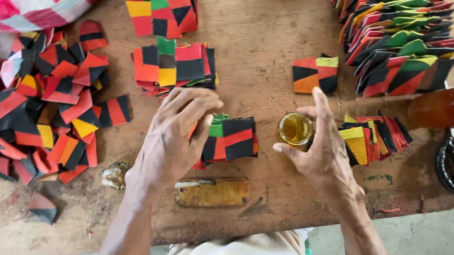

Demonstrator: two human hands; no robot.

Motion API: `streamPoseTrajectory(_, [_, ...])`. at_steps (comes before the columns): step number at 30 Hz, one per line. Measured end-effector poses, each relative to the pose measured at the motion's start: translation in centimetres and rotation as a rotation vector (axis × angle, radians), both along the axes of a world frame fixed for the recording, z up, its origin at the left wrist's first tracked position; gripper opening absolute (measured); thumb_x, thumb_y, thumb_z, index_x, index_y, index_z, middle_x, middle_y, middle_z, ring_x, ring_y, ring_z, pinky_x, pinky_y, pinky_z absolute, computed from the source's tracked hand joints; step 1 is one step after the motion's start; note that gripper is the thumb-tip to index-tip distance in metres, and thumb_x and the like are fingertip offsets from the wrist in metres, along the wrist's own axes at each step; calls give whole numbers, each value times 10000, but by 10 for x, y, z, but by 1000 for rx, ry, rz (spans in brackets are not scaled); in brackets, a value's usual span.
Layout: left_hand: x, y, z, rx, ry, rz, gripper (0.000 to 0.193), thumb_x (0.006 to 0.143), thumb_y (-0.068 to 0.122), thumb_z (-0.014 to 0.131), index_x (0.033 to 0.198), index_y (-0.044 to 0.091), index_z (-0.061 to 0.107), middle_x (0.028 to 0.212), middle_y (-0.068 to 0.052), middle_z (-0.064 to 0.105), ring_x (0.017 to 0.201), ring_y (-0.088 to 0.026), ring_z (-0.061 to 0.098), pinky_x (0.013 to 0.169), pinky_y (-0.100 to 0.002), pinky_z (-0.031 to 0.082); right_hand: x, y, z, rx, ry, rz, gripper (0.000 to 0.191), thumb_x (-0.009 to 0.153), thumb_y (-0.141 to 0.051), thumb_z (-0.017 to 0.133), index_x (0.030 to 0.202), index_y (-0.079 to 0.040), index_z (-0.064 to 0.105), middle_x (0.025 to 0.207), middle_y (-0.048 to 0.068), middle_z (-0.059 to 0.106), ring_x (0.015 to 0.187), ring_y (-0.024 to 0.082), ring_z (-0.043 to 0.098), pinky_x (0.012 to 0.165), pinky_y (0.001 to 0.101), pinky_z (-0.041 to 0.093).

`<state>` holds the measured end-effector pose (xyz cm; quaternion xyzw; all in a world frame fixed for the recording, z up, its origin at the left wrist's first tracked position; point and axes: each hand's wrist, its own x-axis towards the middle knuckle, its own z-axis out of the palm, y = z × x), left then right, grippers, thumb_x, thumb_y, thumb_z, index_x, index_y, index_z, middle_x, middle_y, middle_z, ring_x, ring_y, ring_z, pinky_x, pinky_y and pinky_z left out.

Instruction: The person opens a bottle of liquid, pours some into a small cup on the workbench, then picks up colorful foam pieces one at a time, dips or wets them in the cup, and presses them together into stacks, building up piles of assembled pieces on the table.

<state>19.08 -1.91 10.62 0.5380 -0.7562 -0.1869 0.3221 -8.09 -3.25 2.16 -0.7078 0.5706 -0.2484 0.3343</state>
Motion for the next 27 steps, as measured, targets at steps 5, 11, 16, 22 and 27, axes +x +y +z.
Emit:
streamPoseTrajectory(5, [20,27,-11,71,-47,79,372,789,-34,729,1150,21,661,1150,-119,649,1099,-342,582,959,-430,487,-7,2,27,-196,118,80,1268,628,-373,922,1605,-84,167,1472,236,395,1351,378,426,1120,501,407])
streamPoseTrajectory(11, [30,44,-28,119,-85,175,547,761,9,773,1286,-32,627,1231,-168,597,1122,-366,541,964,-447,463,-20,13,76,-296,377,241,717,623,-337,896,1292,-192,680,1506,169,366,1372,380,341,1121,490,404])
streamPoseTrajectory(16, [25,45,-40,95,-138,172,636,740,57,809,1324,-55,585,1278,-195,559,1149,-388,518,986,-452,460,-10,2,85,-253,491,333,607,603,-317,882,1165,-125,752,1546,138,335,1400,383,302,1144,499,349])
streamPoseTrajectory(22, [21,46,-43,178,-115,239,510,679,58,833,1148,1,639,1255,-169,552,1165,-378,515,986,-458,446,6,-18,64,-54,630,372,594,624,-366,880,1152,-118,767,1626,118,245,1435,368,205,1170,493,249])
streamPoseTrajectory(27, [19,44,-42,137,-115,257,672,672,64,857,1277,-33,579,1257,-190,542,1151,-398,502,991,-483,423,15,-25,54,69,764,429,506,664,-390,883,1063,-102,769,1666,85,192,1488,326,161,1230,463,192])
